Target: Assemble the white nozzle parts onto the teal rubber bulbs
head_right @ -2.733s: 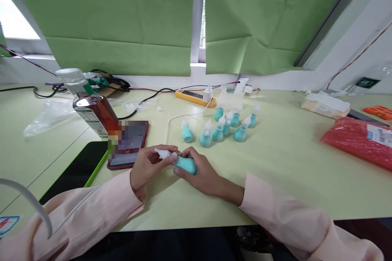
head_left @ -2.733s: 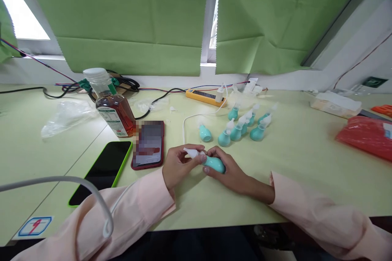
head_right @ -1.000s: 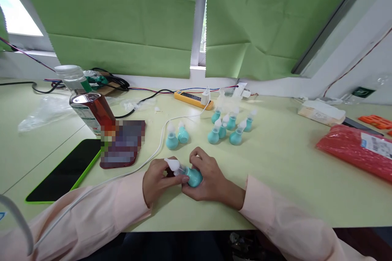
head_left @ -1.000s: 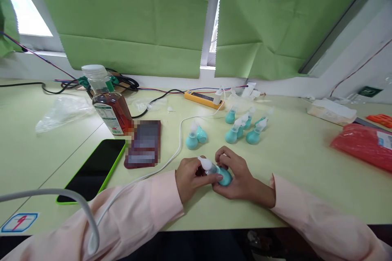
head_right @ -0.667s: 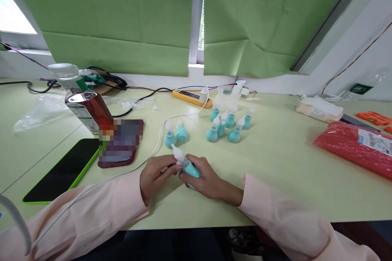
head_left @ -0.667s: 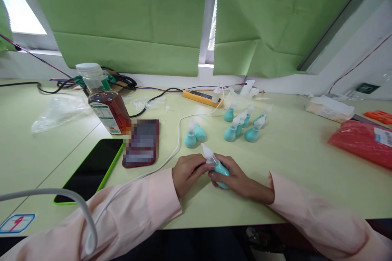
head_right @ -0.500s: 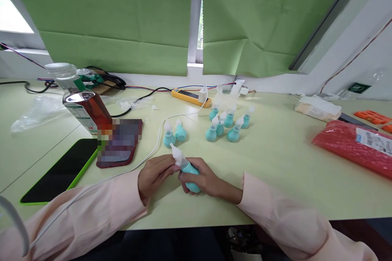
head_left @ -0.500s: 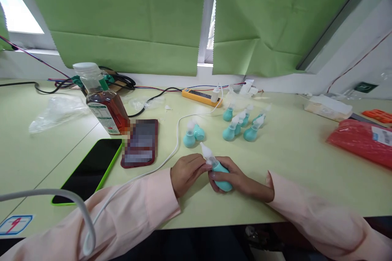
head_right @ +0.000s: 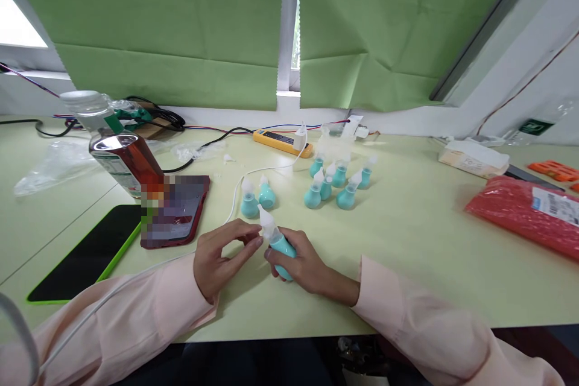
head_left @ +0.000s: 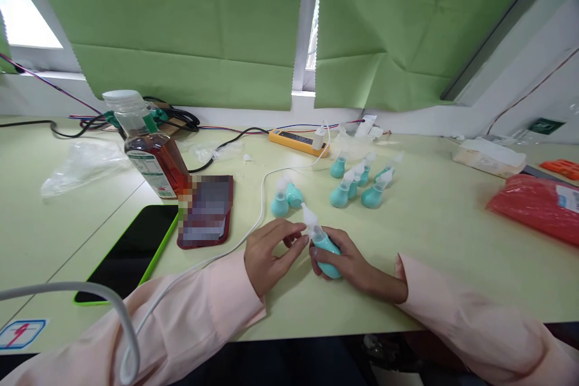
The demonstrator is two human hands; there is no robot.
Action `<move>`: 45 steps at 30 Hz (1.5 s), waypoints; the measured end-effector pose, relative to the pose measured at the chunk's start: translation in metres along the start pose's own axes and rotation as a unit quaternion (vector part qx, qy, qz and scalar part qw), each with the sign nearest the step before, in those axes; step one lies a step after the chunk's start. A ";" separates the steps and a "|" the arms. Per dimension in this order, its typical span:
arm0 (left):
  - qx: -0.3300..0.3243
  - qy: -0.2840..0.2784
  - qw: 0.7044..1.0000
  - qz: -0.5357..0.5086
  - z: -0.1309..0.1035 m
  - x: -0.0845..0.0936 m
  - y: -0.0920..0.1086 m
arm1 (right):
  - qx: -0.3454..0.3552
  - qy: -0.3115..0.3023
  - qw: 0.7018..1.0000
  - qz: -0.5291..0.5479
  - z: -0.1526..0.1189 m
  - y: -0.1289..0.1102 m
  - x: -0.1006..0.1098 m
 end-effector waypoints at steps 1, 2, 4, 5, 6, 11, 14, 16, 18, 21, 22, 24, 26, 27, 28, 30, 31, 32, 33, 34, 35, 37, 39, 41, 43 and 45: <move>-0.013 0.009 1.000 -0.004 0.000 0.001 0.002 | 0.000 0.004 1.000 -0.007 0.000 0.001 0.000; -0.025 0.012 1.000 -0.006 0.000 0.000 0.003 | 0.000 0.009 1.000 -0.016 0.000 0.001 0.001; -0.035 0.020 0.999 -0.009 -0.001 0.000 0.003 | 0.008 0.022 0.999 -0.042 0.000 0.002 0.002; -0.032 0.025 0.999 -0.009 -0.001 0.000 0.003 | 0.017 0.032 0.997 -0.061 0.000 0.002 0.002; -0.025 0.028 0.999 -0.008 -0.002 -0.001 0.001 | 0.029 0.043 0.995 -0.085 -0.001 0.001 0.003; 0.016 0.035 0.999 -0.001 -0.004 -0.002 -0.003 | 0.077 0.079 0.974 -0.198 -0.003 -0.005 0.003; 0.017 0.037 0.999 -0.001 -0.003 0.000 -0.003 | 0.092 0.074 0.963 -0.244 -0.002 -0.009 0.002; 0.008 0.024 1.000 -0.007 0.000 0.000 -0.002 | 0.103 0.064 0.957 -0.264 -0.002 -0.011 0.001; 0.000 0.001 1.000 -0.008 0.002 -0.001 -0.002 | 0.107 0.054 0.954 -0.274 -0.002 -0.012 0.000; -0.012 -0.021 1.000 0.000 0.005 -0.001 -0.001 | 0.108 0.044 0.954 -0.275 -0.001 -0.012 -0.002; -0.017 -0.023 1.000 0.005 0.006 -0.001 -0.001 | 0.109 0.044 0.955 -0.271 -0.001 -0.012 -0.002; -0.024 -0.021 0.999 0.020 0.007 -0.001 0.001 | 0.108 0.042 0.959 -0.258 -0.001 -0.012 -0.003; -0.025 -0.015 0.999 0.035 0.007 -0.001 0.003 | 0.102 0.043 0.964 -0.242 -0.001 -0.011 -0.003; -0.024 -0.012 0.999 0.041 0.007 -0.001 0.004 | 0.098 0.044 0.966 -0.233 -0.001 -0.010 -0.003; -0.024 -0.008 0.999 0.045 0.007 -0.001 0.004 | 0.095 0.047 0.969 -0.225 -0.001 -0.010 -0.003; -0.021 -0.004 0.999 0.048 0.006 -0.001 0.004 | 0.086 0.053 0.974 -0.205 0.000 -0.008 -0.002; -0.019 -0.003 0.999 0.048 0.006 0.000 0.004 | 0.080 0.055 0.976 -0.193 0.000 -0.007 -0.001; -0.018 -0.001 0.999 0.047 0.005 0.000 0.004 | 0.072 0.057 0.979 -0.179 0.000 -0.006 -0.001; -0.017 0.001 0.999 0.047 0.005 0.000 0.004 | 0.062 0.059 0.983 -0.164 0.000 -0.004 -0.001; -0.018 0.003 0.999 0.048 0.005 0.001 0.004 | 0.051 0.060 0.986 -0.147 0.000 -0.002 -0.001; -0.019 0.005 0.999 0.050 0.005 0.001 0.005 | 0.041 0.062 0.989 -0.131 0.000 -0.001 0.000; -0.021 0.007 0.998 0.054 0.005 0.001 0.006 | 0.025 0.065 0.992 -0.105 0.000 0.001 0.000; -0.016 0.008 0.998 0.052 0.005 0.001 0.006 | 0.012 0.062 0.995 -0.081 0.001 0.003 0.000; 0.005 0.012 0.999 0.037 0.006 0.002 0.002 | 0.000 0.054 0.997 -0.052 0.002 0.005 -0.001; 0.038 0.020 0.999 0.017 0.005 0.003 -0.005 | -0.010 0.052 0.998 -0.026 0.003 0.007 -0.001; 0.047 0.021 0.999 0.005 0.004 0.002 -0.009 | -0.011 0.053 0.998 -0.017 0.003 0.008 0.000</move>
Point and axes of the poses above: each hand's wrist, its own z-axis towards the middle knuckle, its own x-axis out of the back of the hand, y = z × x, the point moved 7 cm from there along z, towards the middle knuckle
